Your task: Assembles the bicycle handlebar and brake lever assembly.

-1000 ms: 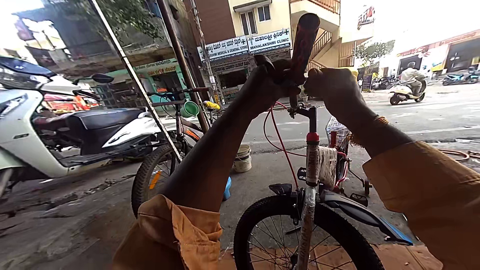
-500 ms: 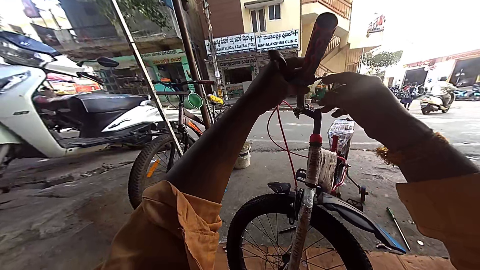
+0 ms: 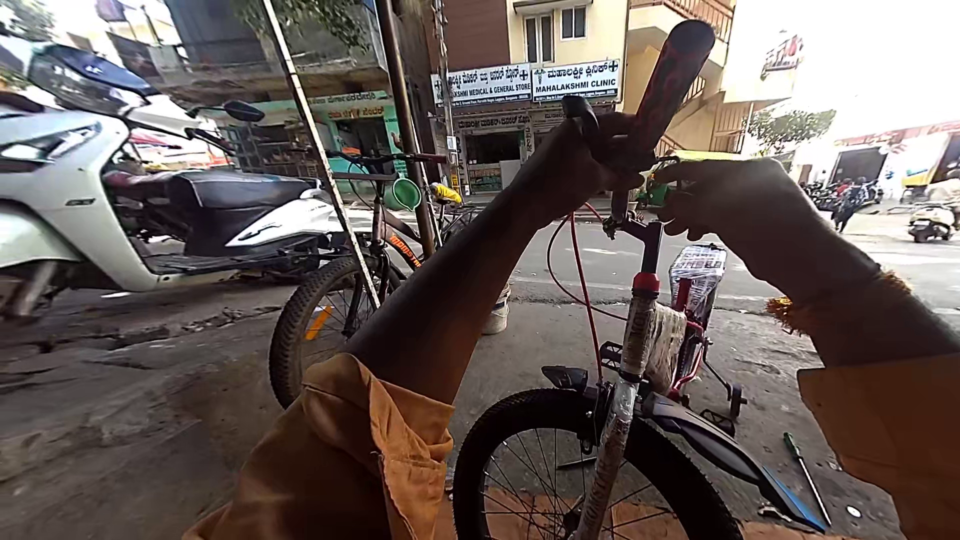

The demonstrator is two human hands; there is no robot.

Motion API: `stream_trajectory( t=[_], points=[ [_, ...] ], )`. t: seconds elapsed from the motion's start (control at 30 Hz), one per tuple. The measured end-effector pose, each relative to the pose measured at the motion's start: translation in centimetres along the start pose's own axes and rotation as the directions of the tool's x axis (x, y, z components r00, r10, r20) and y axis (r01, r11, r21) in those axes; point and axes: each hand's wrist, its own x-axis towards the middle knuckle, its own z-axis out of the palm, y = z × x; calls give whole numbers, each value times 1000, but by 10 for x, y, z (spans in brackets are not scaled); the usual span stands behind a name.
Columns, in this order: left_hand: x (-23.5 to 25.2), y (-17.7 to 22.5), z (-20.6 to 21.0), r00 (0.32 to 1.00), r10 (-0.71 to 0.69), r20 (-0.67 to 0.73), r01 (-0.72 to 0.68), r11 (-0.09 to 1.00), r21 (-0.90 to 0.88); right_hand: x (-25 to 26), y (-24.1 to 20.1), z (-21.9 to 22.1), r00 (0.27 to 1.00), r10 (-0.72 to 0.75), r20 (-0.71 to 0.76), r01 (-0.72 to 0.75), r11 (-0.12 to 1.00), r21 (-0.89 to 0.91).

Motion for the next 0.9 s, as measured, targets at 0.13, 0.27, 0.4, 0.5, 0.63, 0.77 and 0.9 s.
stream_trajectory(
  t=[0.13,0.27,0.4,0.5,0.63,0.77,0.9],
  points=[
    [0,1,2,1000,-6,-8,6,999,-33,1,9,0,993,-115,-33,109,985,-135],
    [1,2,3,1000,-1,-12,1,999,-45,5,15,-5,969,-231,-89,192,929,-317],
    [1,3,3,1000,-5,14,6,997,-71,7,8,-5,960,-248,-133,168,882,-439],
    [1,2,3,1000,-6,20,8,995,-102,10,9,2,946,-279,-167,163,852,-497],
    [-1,5,4,1000,-13,8,14,992,-127,28,13,15,967,-172,-188,97,930,-354],
    [1,0,6,1000,11,-24,-13,996,-88,50,4,14,989,-104,-107,104,995,-7],
    [-3,5,4,994,-92,-52,89,995,-48,40,4,2,1000,-19,2,17,924,381]
  ],
)
